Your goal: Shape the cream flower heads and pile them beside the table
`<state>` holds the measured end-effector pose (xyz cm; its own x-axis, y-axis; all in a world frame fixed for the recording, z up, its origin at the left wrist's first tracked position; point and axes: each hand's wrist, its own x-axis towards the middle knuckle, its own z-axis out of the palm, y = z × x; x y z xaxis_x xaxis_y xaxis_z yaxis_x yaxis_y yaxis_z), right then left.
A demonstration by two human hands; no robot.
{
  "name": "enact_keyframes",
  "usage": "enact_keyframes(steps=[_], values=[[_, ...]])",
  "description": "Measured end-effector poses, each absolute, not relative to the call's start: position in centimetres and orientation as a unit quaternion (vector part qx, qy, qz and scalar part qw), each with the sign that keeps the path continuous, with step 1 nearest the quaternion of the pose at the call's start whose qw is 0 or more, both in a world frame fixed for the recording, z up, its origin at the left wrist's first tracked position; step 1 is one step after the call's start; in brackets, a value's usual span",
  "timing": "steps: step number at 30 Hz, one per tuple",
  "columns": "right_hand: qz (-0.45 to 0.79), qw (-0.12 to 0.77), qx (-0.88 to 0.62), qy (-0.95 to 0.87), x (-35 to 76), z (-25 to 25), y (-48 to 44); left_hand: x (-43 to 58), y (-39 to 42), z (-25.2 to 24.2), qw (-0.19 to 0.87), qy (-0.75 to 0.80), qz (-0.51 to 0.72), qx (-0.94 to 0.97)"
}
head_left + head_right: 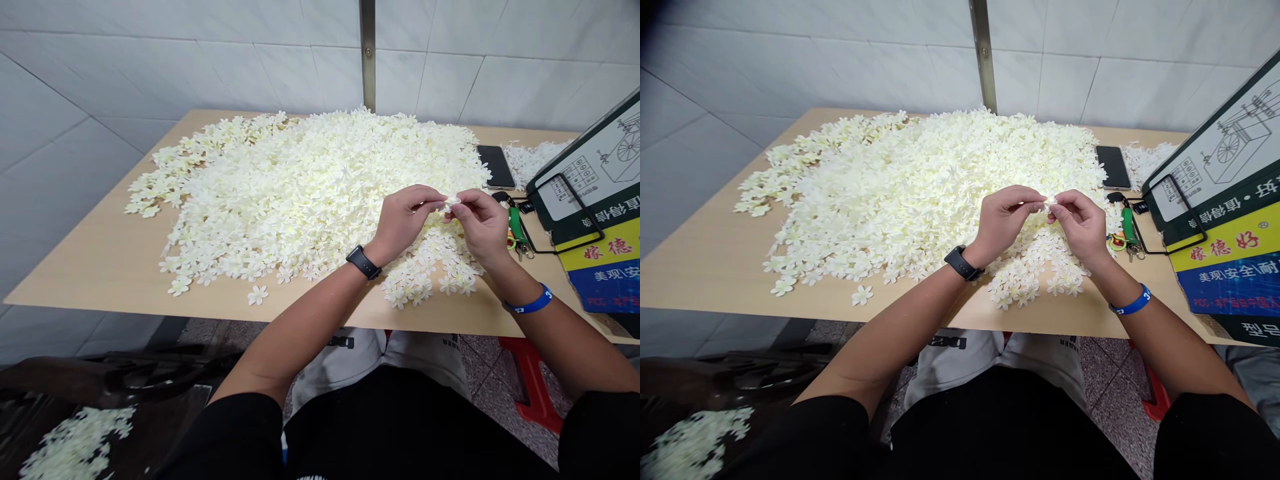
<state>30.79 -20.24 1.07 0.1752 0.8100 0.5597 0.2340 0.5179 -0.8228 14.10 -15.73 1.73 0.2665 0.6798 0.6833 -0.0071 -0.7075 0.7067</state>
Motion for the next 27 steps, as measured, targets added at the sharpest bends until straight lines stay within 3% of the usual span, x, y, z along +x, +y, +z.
enact_keyframes(steps=[13, 27], values=[[0.201, 0.636, -0.444, -0.599, 30.55, 1.33, -20.32, 14.20, -16.05, 1.91, 0.352, 0.237, 0.544, 0.724], [0.157, 0.650, -0.496, -0.555, 30.75, 1.00, -19.90, 14.20, -15.67, 2.40, 0.561, 0.282, 0.477, 0.615]])
